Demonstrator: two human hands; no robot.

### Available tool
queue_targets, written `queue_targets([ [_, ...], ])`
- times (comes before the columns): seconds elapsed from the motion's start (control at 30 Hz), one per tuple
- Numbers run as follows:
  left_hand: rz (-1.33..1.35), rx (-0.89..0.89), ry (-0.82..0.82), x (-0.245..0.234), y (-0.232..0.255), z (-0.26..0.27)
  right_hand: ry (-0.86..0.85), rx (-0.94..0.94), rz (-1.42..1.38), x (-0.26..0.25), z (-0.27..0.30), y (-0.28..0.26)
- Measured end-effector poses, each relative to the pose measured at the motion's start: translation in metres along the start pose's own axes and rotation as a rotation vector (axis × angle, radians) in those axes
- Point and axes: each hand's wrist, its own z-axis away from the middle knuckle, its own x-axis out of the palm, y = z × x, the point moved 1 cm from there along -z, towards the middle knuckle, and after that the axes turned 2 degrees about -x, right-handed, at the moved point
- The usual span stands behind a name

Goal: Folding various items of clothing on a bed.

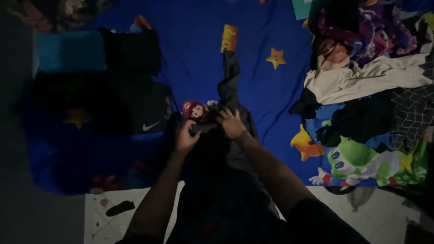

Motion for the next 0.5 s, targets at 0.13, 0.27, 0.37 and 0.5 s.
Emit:
queue_targets([
  [0.13,0.081,0.195,0.182,-0.058,0.026,0.018,0.079,-0.043,-0.092,-0.016,0.009,0.002],
  [0.27,0.083,0.293,0.246,-0.100,0.053,0.027,0.323,0.093,-0.016,-0.016,0.020,0.026],
  [0.37,0.033,0.419,0.251,-0.106,0.078,0.029,0.407,0.253,0.043,0.007,0.030,0.057],
  [0.5,0.018,0.569,0.283,-0.097,0.081,0.009,0.491,0.407,0.045,0.008,0.072,0.081],
])
